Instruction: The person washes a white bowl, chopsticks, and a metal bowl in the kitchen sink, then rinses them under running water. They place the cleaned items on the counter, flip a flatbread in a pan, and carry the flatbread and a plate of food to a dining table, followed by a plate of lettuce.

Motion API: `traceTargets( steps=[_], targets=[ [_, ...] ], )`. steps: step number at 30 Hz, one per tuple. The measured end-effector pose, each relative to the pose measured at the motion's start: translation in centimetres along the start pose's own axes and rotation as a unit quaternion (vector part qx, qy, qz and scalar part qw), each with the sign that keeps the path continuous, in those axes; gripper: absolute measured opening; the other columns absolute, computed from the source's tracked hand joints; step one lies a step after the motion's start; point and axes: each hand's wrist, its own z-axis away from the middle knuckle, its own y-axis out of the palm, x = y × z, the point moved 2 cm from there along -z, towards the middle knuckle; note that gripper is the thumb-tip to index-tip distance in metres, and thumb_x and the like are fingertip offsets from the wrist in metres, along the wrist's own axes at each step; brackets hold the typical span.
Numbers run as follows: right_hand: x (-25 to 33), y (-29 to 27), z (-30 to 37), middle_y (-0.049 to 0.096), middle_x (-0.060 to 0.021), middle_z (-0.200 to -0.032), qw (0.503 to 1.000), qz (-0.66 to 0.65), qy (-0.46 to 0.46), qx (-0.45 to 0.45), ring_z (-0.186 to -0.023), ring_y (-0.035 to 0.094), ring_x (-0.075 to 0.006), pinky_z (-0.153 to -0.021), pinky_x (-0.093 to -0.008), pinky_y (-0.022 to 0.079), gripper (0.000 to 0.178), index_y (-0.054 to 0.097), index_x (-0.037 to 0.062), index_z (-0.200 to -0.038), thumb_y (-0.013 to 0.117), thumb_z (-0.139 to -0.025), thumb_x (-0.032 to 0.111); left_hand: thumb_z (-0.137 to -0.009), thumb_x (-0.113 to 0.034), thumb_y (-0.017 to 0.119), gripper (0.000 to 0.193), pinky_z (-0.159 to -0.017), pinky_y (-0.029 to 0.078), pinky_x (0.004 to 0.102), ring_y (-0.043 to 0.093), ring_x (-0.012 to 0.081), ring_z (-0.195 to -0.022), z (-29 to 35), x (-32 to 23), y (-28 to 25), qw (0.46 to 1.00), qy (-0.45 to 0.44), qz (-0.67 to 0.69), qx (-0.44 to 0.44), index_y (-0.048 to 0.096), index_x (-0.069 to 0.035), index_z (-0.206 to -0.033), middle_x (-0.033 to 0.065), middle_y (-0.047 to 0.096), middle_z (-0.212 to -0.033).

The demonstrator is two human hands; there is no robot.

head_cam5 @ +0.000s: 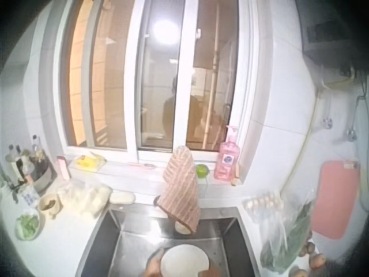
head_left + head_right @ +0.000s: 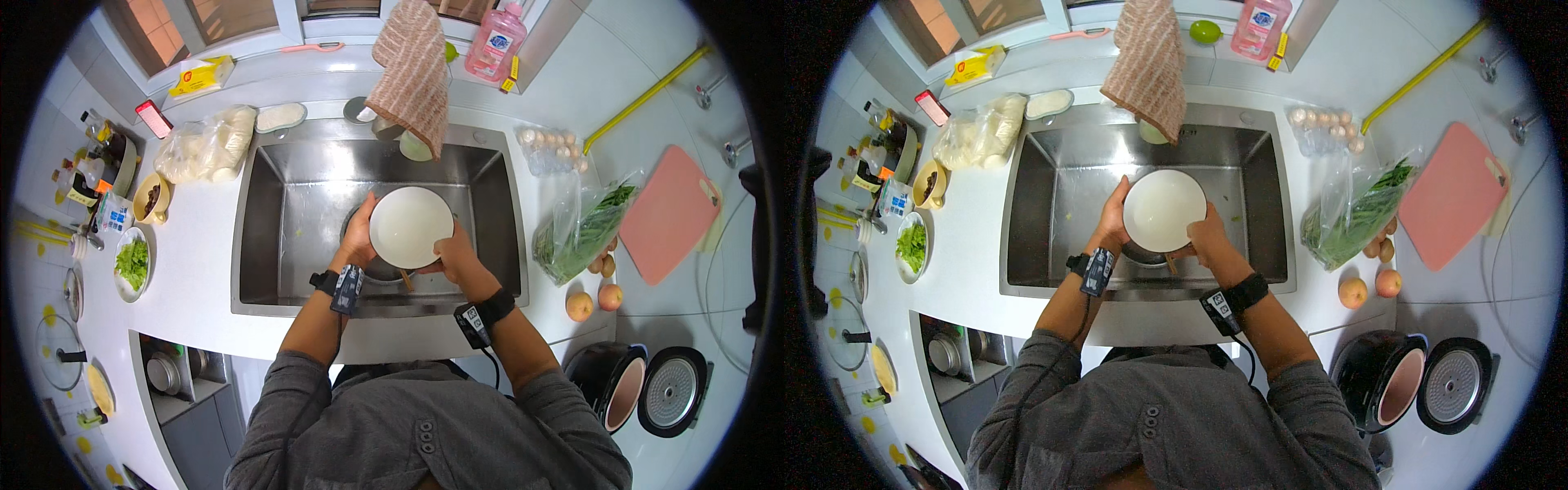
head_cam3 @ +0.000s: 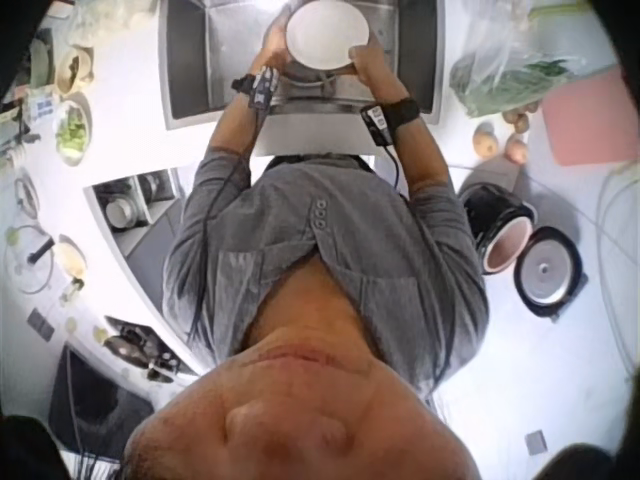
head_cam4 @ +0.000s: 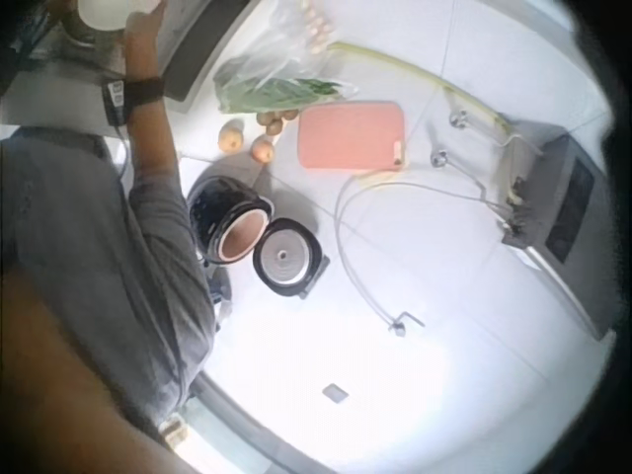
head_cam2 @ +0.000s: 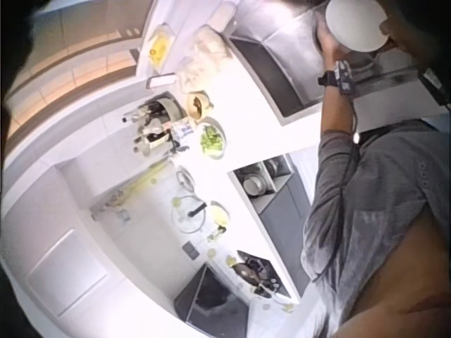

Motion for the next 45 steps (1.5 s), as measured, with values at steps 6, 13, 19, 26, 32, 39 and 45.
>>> traceTargets(
  steps=[6,13,19,26,32,39,45],
  targets=[
    [-2.6,0.4,-2.2,0.047,-0.0182,-0.108,0.992,-0.082,-0.066,-0.072,-0.083,0.058,-0.0366,-0.051,-0.0455,0.055,0.053,0.035,0.0031,-0.117,0.029,-0.066,-0.010,-0.090,-0.045,0.023,0.055,-0.088,0.039,0.0338,0.050,0.0220,-0.103,0.0,1.8,0.3,0.993,0.093,0.049,-0.046,0.043,-0.002,-0.117,0.0113,0.051,-0.113],
    [-5.2,0.3,-5.0,0.047,-0.0151,-0.111,0.967,-0.029,-0.176,-0.183,-0.104,0.048,-0.0257,-0.086,-0.0331,0.042,0.052,0.032,0.0010,-0.119,0.034,-0.069,-0.013,-0.091,-0.042,0.022,0.049,-0.081,0.045,0.0344,0.055,0.0216,-0.094,2.7,5.4,3.2,0.981,0.119,0.090,-0.123,0.045,-0.003,-0.113,0.0096,0.053,-0.108],
    [-2.1,1.7,-2.5,0.047,-0.0177,-0.111,0.933,0.134,-0.268,-0.200,-0.105,0.046,-0.0294,-0.090,-0.0321,0.036,0.058,0.031,0.0007,-0.120,0.035,-0.064,-0.014,-0.091,-0.038,0.028,0.045,-0.085,0.042,0.0343,0.053,0.0227,-0.097,0.1,3.2,0.8,0.962,0.143,0.165,-0.163,0.045,-0.002,-0.112,0.0112,0.051,-0.110],
    [0.6,2.6,-0.7,0.047,-0.0193,-0.110,0.883,0.312,-0.296,-0.188,-0.103,0.049,-0.0339,-0.084,-0.0384,0.043,0.057,0.031,0.0019,-0.121,0.033,-0.066,-0.010,-0.092,-0.035,0.030,0.043,-0.089,0.039,0.0330,0.050,0.0220,-0.101,-1.1,3.1,-0.9,0.971,0.107,0.167,-0.133,0.045,-0.002,-0.115,0.0093,0.051,-0.112],
    [0.7,0.5,-1.0,0.049,-0.0191,-0.107,0.994,0.106,-0.007,-0.007,-0.082,0.059,-0.0334,-0.054,-0.0403,0.056,0.055,0.033,0.0026,-0.120,0.036,-0.066,-0.007,-0.091,-0.043,0.024,0.054,-0.090,0.039,0.0344,0.049,0.0224,-0.105,-0.4,-1.1,-0.1,0.997,0.068,0.034,0.031,0.044,-0.001,-0.118,0.0118,0.051,-0.115],
    [-0.7,-1.0,-1.1,0.051,-0.0235,-0.102,0.980,-0.016,0.134,0.147,-0.079,0.060,-0.0342,-0.059,-0.0386,0.056,0.053,0.034,-0.0045,-0.117,0.044,-0.066,0.000,-0.090,-0.047,0.025,0.058,-0.085,0.043,0.0323,0.053,0.0209,-0.100,-0.2,-3.4,1.0,0.989,-0.031,-0.009,0.146,0.046,-0.001,-0.116,0.0108,0.054,-0.110],
    [-0.9,-0.3,-1.1,0.052,-0.0244,-0.100,0.956,-0.115,0.148,0.224,-0.079,0.059,-0.0380,-0.062,-0.0408,0.056,0.048,0.034,-0.0085,-0.116,0.044,-0.070,0.001,-0.087,-0.048,0.035,0.052,-0.077,0.047,0.0314,0.058,0.0207,-0.086,0.5,-1.6,0.5,0.999,0.010,0.026,0.042,0.054,-0.003,-0.106,0.0098,0.059,-0.099]
  ],
)
